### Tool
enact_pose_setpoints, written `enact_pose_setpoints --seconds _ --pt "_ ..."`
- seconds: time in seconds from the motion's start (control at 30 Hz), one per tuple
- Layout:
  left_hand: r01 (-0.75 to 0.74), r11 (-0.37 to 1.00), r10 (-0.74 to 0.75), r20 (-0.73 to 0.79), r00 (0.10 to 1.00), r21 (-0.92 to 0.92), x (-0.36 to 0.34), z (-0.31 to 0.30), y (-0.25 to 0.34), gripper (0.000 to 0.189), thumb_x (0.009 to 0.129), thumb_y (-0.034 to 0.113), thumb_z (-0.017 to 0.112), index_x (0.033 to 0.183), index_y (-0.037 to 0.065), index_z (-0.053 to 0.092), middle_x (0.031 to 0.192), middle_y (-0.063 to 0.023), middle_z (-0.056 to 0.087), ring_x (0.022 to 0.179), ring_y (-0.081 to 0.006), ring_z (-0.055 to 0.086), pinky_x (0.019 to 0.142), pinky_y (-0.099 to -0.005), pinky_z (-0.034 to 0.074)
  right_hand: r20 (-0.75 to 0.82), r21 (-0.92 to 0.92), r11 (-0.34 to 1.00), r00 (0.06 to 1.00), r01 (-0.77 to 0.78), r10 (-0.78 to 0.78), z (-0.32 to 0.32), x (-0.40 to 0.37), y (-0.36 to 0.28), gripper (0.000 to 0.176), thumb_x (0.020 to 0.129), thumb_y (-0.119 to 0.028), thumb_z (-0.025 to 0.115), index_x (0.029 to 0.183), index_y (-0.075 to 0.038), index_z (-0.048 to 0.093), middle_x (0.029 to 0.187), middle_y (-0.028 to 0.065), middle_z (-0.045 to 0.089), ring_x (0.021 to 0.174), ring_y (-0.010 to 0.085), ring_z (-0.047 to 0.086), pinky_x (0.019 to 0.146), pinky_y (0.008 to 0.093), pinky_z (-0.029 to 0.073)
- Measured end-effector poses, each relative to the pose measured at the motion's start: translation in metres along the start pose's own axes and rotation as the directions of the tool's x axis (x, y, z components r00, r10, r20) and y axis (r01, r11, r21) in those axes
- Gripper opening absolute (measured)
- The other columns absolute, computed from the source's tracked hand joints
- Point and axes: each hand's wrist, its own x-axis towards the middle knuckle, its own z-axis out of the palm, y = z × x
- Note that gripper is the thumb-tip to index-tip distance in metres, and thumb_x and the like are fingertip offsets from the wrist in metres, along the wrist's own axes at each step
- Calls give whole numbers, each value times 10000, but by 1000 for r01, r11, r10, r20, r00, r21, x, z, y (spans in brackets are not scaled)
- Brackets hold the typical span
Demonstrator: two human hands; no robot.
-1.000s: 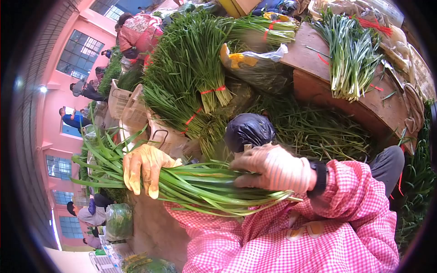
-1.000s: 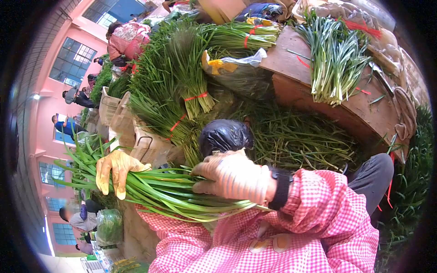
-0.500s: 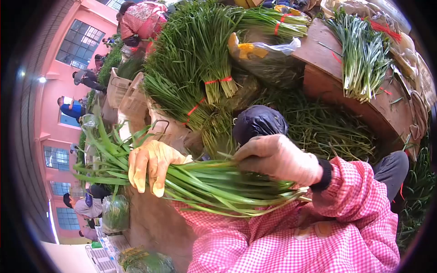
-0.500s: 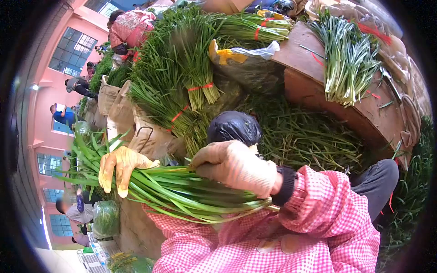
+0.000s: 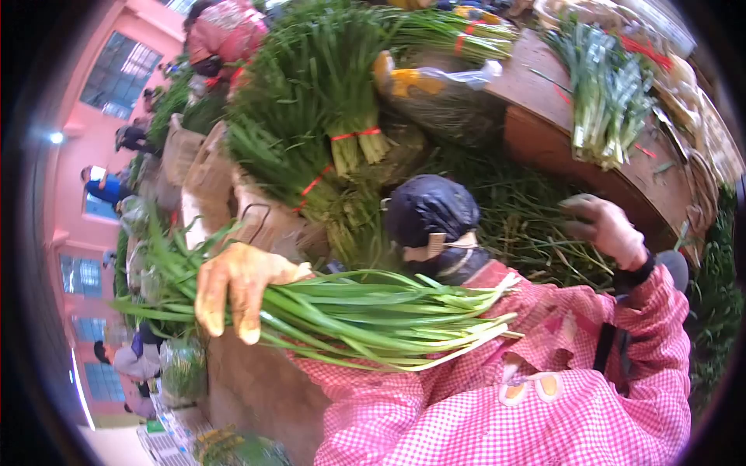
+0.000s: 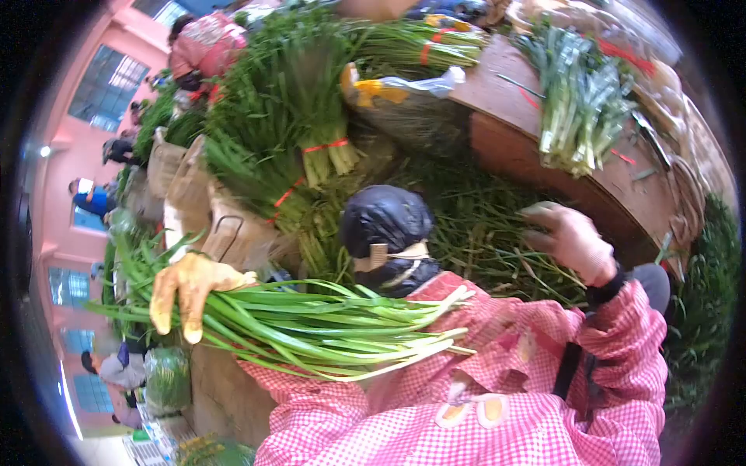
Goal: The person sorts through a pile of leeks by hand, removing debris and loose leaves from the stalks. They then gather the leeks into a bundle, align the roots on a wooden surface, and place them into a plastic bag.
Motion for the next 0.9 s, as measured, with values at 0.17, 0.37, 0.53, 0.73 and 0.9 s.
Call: enact_pose_setpoints --seconds 0.17,0.37,0.53,0.73,0.9 --pt "-813 579 790 -204 578 -64 104 -5 -48 165 827 136 541 819 12 650 855 -158 661 600 -234 664 689 -527 556 156 698 695 912 169 -378 26 37 -114 657 790 -331 683 1309 -14 435 1202 181 559 1102 234 542 947 321 412" --pt "-782 604 735 -272 621 -153 125 -35 -35 190 847 103 485 756 0 616 790 -158 647 543 -236 652 514 -328 574 458 788 -16 603 -615 -653 57 34 -137 858 715 -287 772 1381 -36 295 1267 76 499 1092 155 494 987 283 362" --pt "-720 681 493 -644 585 -133 136 -39 -56 177 848 136 476 700 123 572 680 -6 600 507 -160 541 546 -292 475 626 740 132 604 -660 -493 42 -9 -134 864 673 -133 799 1367 -94 286 1152 49 541 880 123 582 553 264 558" --pt "-697 619 464 -548 696 -361 112 -121 -82 134 821 108 502 730 121 405 731 -20 504 405 -82 489 498 -289 442 323 945 185 862 -270 -390 51 -9 -130 1093 531 -199 890 1407 -64 251 1277 58 436 1171 168 416 997 314 345" --pt "-696 657 522 -492 697 -289 120 -157 -112 243 856 74 448 1026 -87 510 1089 -261 567 471 -105 583 544 -276 510 292 955 75 954 -287 -66 58 -19 -114 872 650 53 769 1375 -66 298 1166 18 533 1040 121 506 904 256 417"
